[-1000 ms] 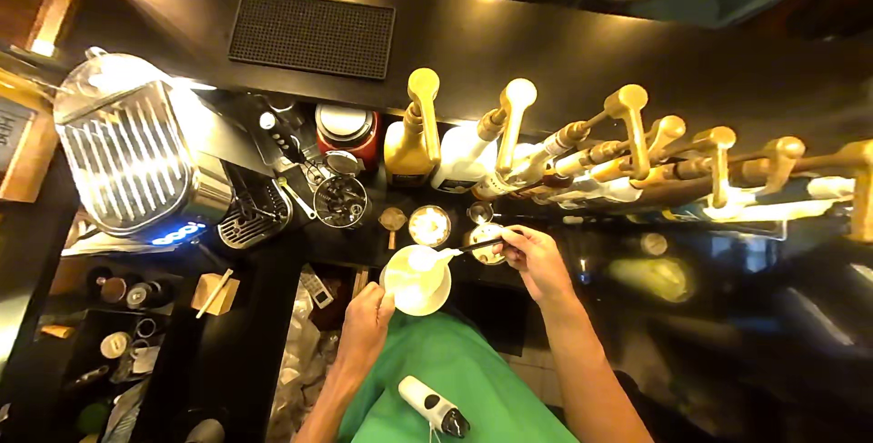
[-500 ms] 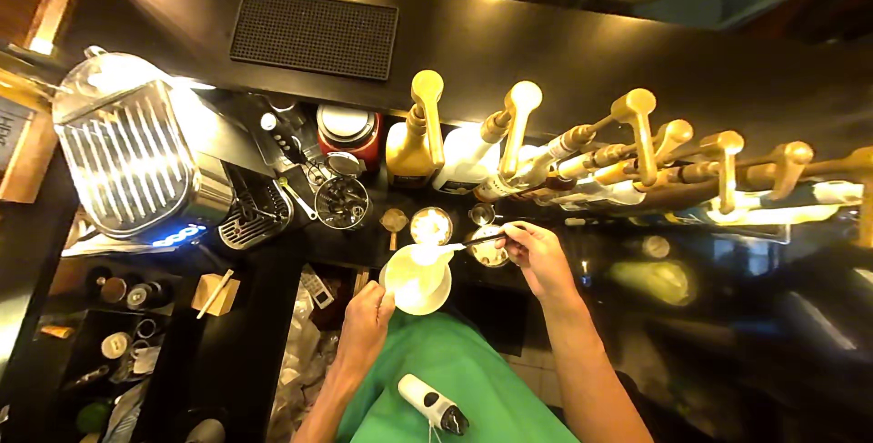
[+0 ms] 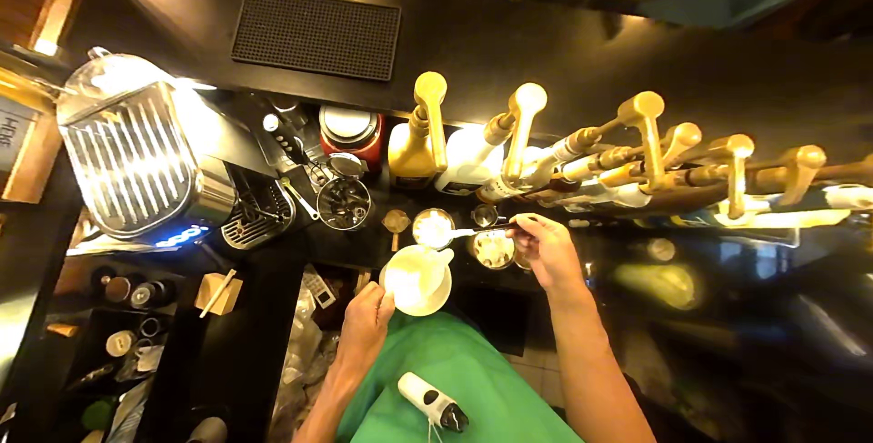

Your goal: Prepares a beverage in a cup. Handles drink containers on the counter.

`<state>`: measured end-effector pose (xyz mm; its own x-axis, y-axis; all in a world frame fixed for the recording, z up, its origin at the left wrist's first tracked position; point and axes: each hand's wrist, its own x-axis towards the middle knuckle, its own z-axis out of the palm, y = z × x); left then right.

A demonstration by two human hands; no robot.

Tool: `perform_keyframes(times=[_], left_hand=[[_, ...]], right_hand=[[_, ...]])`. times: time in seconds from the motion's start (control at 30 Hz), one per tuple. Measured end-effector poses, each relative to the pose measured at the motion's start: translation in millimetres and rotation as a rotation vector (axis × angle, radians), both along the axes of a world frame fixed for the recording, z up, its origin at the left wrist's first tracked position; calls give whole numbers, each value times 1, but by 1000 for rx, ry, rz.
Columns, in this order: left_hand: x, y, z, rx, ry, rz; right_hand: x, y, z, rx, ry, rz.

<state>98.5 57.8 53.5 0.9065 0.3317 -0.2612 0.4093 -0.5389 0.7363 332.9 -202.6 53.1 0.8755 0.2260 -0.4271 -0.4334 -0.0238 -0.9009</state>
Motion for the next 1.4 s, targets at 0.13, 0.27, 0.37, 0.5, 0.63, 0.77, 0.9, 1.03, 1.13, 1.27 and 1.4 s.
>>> perform_keyframes(times=[0.13,0.27,0.37,0.5,0.63,0.77,0.9,1.03,1.13,1.27,1.4], left_hand=[[-3,0,-2,2,0,-1],[-9,0,-2,-8,26,-8],[-14,0,-3,-5,28,-16],[-18,0,-3,-18,28,-19],[-20,-1,-3,-14,9,-13],[-21,-1,-4,-17,0,-10],[-22,-2,-5,-19,-18,-11],[-23,-2,-6,-13,-30,-16],[-22,-2,-6,-10,-30,-15],[-22,-2,-6,-7,-30,-18],[-21,-2,-5,-3,-15,-21]], right_hand=[[4,-4,-5,-10,-2,-18],[3,-6,-7,-35,-37,-23],[2,-8,-9,-76,-103,14],[-2,-11,-7,-130,-201,66],[-6,-12,-2,-171,-310,120],[-8,-6,-1,-242,-417,166],[-8,3,0,-264,-481,172],[-7,10,2,-276,-575,174],[-6,11,4,-286,-639,166],[-6,7,11,-345,-682,155],[-10,-2,20,-364,-683,149]])
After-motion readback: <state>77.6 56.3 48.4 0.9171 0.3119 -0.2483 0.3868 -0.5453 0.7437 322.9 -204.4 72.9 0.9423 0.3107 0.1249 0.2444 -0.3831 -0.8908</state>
